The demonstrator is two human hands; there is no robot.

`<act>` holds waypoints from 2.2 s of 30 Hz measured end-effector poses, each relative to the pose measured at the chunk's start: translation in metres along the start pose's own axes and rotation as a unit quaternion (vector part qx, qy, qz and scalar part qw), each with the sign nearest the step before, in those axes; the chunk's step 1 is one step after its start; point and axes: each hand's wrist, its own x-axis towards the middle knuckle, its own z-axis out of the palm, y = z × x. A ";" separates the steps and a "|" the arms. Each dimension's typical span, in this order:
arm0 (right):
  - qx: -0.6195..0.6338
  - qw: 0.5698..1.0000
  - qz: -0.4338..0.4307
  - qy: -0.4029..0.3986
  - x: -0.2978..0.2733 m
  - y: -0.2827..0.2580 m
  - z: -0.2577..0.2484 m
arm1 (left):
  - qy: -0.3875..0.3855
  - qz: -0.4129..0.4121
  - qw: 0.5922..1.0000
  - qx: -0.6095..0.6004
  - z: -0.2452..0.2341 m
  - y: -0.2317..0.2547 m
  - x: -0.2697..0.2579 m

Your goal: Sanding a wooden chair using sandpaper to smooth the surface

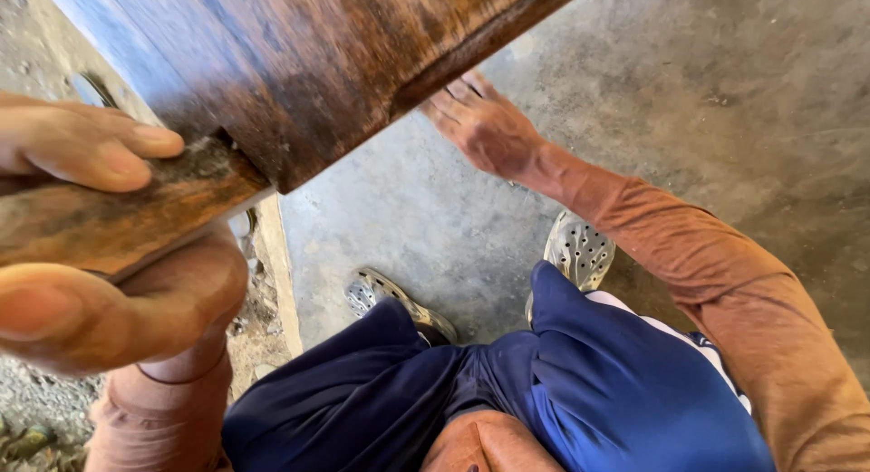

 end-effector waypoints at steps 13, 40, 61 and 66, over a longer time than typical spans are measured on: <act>0.031 1.000 0.002 -0.004 0.015 0.002 0.006 | 0.031 0.047 0.996 -0.073 0.002 -0.009 0.009; 0.009 0.998 0.046 0.044 -0.001 -0.005 0.007 | 0.031 -0.002 0.999 -0.040 0.012 -0.019 -0.008; 0.029 0.986 0.115 0.121 0.000 -0.012 -0.046 | -0.041 0.079 0.996 -0.008 -0.003 -0.009 0.004; -0.061 0.965 0.140 0.211 -0.019 0.023 -0.032 | -0.019 -0.036 0.994 -0.102 0.008 -0.004 -0.011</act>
